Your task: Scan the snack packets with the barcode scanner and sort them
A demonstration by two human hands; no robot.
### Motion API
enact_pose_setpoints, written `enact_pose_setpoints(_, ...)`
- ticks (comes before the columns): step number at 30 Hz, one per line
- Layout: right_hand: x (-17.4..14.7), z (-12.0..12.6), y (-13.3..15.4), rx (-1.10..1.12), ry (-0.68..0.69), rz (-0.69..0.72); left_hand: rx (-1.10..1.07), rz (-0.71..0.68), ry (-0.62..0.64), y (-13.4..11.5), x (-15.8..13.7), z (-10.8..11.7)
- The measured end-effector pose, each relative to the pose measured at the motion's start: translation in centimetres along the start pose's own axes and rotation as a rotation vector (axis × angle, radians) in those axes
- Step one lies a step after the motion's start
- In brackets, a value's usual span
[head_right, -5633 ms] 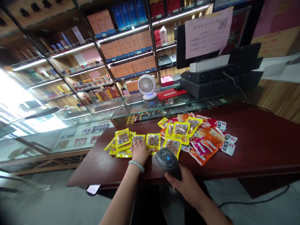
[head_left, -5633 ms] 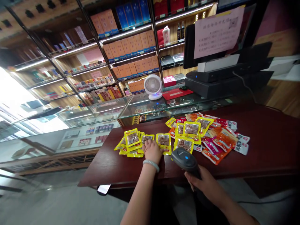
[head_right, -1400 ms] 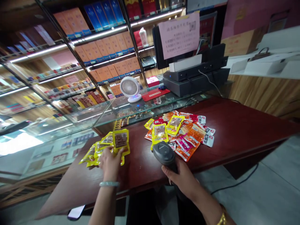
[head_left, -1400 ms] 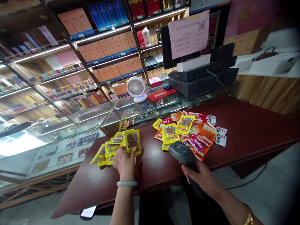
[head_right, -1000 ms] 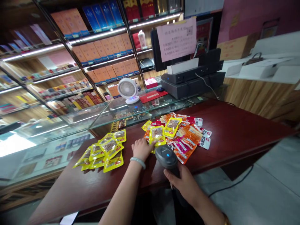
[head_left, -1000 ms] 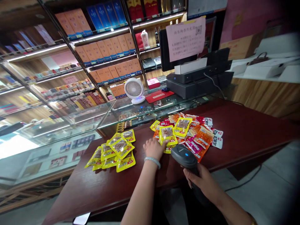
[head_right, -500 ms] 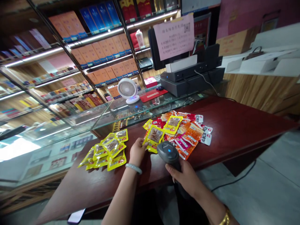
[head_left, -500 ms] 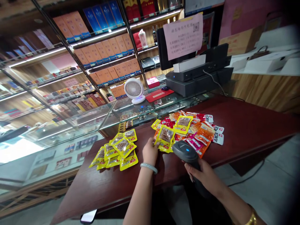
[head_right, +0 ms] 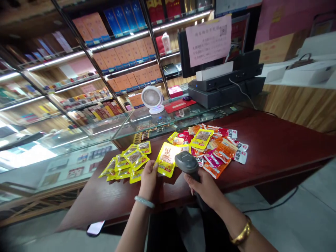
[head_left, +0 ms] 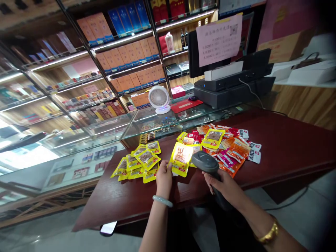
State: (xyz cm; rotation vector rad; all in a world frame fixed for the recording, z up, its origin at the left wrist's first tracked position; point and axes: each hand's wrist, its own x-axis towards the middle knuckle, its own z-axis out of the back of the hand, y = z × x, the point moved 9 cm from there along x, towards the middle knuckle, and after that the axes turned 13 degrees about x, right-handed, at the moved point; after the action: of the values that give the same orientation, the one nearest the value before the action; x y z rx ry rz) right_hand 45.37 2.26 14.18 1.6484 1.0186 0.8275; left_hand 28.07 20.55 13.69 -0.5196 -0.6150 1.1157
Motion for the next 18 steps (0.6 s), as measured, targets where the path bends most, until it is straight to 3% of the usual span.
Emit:
enact_pose_setpoints(3, 0.2, -1.0, -0.2, 0.001, 0.031, -0.018, -0.065, 0.02, 0.012, 1.4, 0.0, 0.7)
enact_pose_setpoints(6, 0.1, -1.5, -0.8, 0.001, 0.036, -0.052, -0.057, 0.102, -0.059, 3.8, 0.7, 3.2)
enact_pose_setpoints(9, 0.0, -1.5, -1.6, -0.003, 0.043, -0.072, 0.122, 0.193, -0.285, 5.4, 1.4, 8.1)
enact_pose_setpoints(12, 0.0, -1.1, -2.1, -0.012, 0.04, -0.067, 0.414, 0.165, -0.547, 3.2, 1.1, 11.8)
enact_pose_setpoints(14, 0.0, -0.5, -2.2, -0.008, 0.026, -0.061, 0.493, 0.072, -0.529, 0.4, 1.2, 10.8)
enact_pose_setpoints(18, -0.4, 0.7, -2.3, 0.009, -0.012, -0.062, 0.587, -0.13, -0.179, -5.2, 1.1, 2.8)
